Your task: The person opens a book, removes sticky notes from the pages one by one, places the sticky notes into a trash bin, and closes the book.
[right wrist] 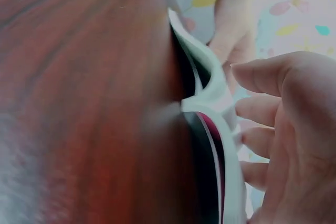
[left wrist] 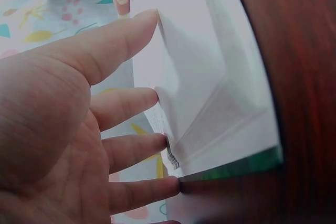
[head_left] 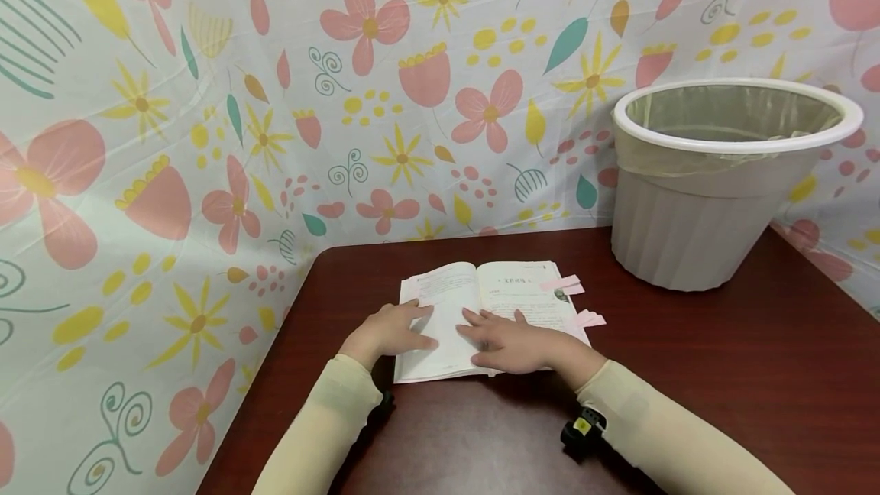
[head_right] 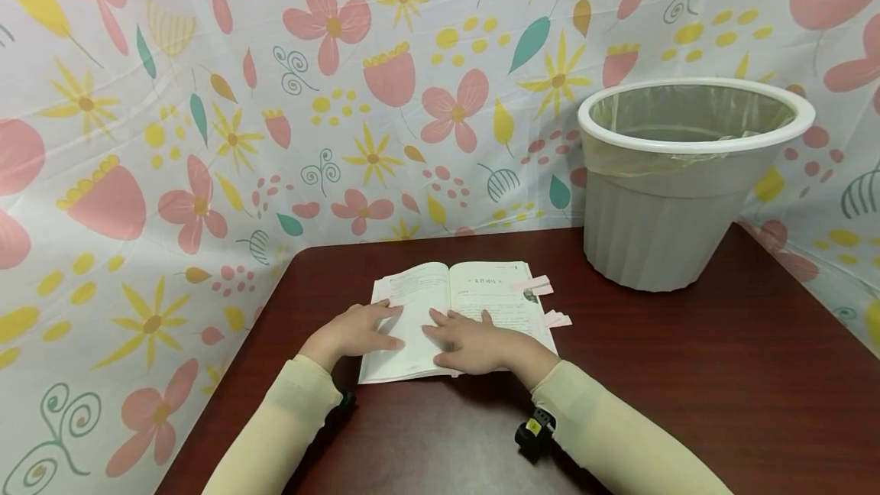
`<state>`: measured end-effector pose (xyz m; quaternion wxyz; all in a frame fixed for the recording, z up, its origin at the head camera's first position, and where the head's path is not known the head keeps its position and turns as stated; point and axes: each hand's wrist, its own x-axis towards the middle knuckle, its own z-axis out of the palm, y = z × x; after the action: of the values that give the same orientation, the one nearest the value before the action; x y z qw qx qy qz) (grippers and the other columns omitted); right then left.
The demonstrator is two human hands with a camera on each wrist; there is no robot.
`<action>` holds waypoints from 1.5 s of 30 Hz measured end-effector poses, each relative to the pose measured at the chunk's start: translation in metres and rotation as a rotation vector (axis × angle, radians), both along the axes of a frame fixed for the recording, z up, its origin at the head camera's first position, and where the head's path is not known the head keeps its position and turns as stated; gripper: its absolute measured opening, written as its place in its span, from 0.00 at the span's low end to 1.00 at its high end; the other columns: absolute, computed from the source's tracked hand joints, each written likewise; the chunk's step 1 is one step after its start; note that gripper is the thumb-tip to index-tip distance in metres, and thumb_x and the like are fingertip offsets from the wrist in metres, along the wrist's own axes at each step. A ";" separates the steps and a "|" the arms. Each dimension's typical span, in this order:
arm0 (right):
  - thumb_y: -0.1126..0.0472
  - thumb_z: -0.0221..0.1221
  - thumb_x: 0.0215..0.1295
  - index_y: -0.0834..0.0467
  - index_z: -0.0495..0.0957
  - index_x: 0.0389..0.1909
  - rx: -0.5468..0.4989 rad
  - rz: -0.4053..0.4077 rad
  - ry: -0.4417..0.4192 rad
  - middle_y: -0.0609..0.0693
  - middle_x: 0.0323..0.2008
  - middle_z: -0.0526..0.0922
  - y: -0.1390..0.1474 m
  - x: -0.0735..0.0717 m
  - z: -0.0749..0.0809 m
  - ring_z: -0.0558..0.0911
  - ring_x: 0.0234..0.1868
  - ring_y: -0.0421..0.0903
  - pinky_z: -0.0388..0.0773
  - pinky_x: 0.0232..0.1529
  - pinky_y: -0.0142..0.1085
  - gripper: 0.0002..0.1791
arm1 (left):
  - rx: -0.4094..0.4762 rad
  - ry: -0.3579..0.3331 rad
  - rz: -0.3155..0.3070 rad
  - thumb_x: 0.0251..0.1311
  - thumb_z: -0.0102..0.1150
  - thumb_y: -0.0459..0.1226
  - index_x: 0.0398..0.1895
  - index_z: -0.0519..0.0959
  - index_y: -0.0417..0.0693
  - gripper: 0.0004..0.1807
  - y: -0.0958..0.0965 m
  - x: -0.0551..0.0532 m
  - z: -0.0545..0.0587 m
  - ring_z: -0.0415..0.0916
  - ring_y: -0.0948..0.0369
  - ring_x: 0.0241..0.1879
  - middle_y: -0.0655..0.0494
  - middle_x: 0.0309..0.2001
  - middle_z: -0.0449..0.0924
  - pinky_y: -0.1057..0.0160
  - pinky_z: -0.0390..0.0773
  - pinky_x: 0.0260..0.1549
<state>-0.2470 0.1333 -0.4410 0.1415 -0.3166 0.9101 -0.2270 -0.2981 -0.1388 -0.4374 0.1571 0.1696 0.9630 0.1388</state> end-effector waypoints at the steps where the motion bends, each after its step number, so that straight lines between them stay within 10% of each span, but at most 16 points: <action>1: 0.45 0.55 0.76 0.48 0.64 0.78 -0.016 0.006 -0.004 0.51 0.82 0.54 0.002 -0.001 0.001 0.54 0.83 0.61 0.40 0.70 0.79 0.33 | -0.002 0.002 -0.002 0.59 0.66 0.63 0.76 0.67 0.71 0.41 0.000 0.000 0.000 0.56 0.43 0.78 0.58 0.81 0.59 0.38 0.64 0.71; 21: 0.42 0.59 0.72 0.37 0.73 0.72 0.051 0.004 0.076 0.52 0.77 0.67 0.034 0.036 0.010 0.53 0.82 0.66 0.47 0.67 0.81 0.28 | 0.055 0.047 -0.031 0.57 0.71 0.58 0.75 0.71 0.63 0.41 0.010 0.001 0.006 0.58 0.43 0.77 0.52 0.78 0.63 0.39 0.62 0.73; 34: 0.43 0.60 0.71 0.36 0.71 0.73 0.036 0.002 0.133 0.52 0.76 0.69 0.026 0.041 0.004 0.53 0.81 0.67 0.48 0.64 0.83 0.30 | 0.080 0.090 -0.220 0.62 0.70 0.41 0.73 0.72 0.51 0.35 0.027 -0.017 0.022 0.61 0.50 0.77 0.49 0.73 0.70 0.50 0.64 0.74; 45: 0.45 0.59 0.72 0.34 0.67 0.75 0.021 0.025 0.115 0.51 0.78 0.66 0.023 0.039 -0.002 0.53 0.81 0.68 0.49 0.64 0.83 0.31 | 0.223 0.103 -0.237 0.72 0.53 0.39 0.49 0.88 0.48 0.15 0.063 -0.047 0.033 0.80 0.60 0.43 0.56 0.47 0.87 0.61 0.79 0.45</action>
<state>-0.2077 0.1559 -0.4434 0.0951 -0.3390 0.9149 -0.1972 -0.3447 -0.0762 -0.4040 0.1032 0.3053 0.9216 0.2163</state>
